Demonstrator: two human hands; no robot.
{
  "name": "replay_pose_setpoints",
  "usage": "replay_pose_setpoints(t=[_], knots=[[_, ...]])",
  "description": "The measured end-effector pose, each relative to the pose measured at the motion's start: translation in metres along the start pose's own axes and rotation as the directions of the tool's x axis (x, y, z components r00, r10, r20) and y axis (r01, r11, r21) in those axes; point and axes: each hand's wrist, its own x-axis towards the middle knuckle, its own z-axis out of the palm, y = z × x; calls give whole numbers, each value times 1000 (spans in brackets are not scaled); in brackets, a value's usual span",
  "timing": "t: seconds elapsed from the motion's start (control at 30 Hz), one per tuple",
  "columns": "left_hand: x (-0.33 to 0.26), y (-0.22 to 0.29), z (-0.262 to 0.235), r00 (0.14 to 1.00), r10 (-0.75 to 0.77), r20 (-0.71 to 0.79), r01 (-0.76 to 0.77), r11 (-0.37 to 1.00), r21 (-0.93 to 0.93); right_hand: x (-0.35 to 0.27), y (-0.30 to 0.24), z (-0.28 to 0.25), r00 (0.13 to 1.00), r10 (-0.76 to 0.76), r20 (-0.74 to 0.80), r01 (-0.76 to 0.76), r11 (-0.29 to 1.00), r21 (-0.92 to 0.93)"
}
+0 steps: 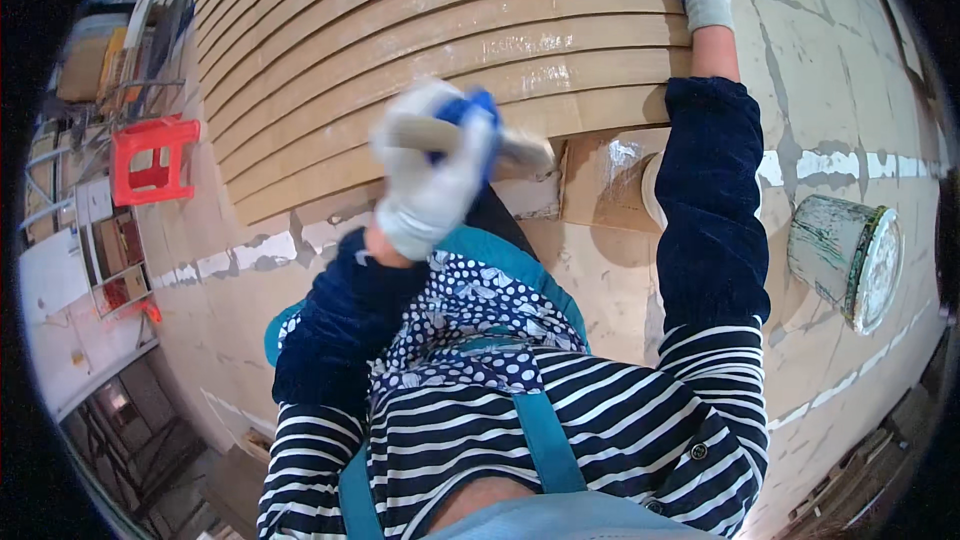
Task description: Applying glue or a protective coating to a set of wooden slats using a hand brush.
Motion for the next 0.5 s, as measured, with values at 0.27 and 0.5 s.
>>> replay_pose_setpoints(t=[0.27,0.5], knots=[[-30,-34,-61,973,-81,-218,91,995,36,1,-30,-22,998,49,45,-51,998,35],[-20,19,-59,982,-12,-187,16,1000,17,4,-21,-23,989,143,43,-147,982,116]])
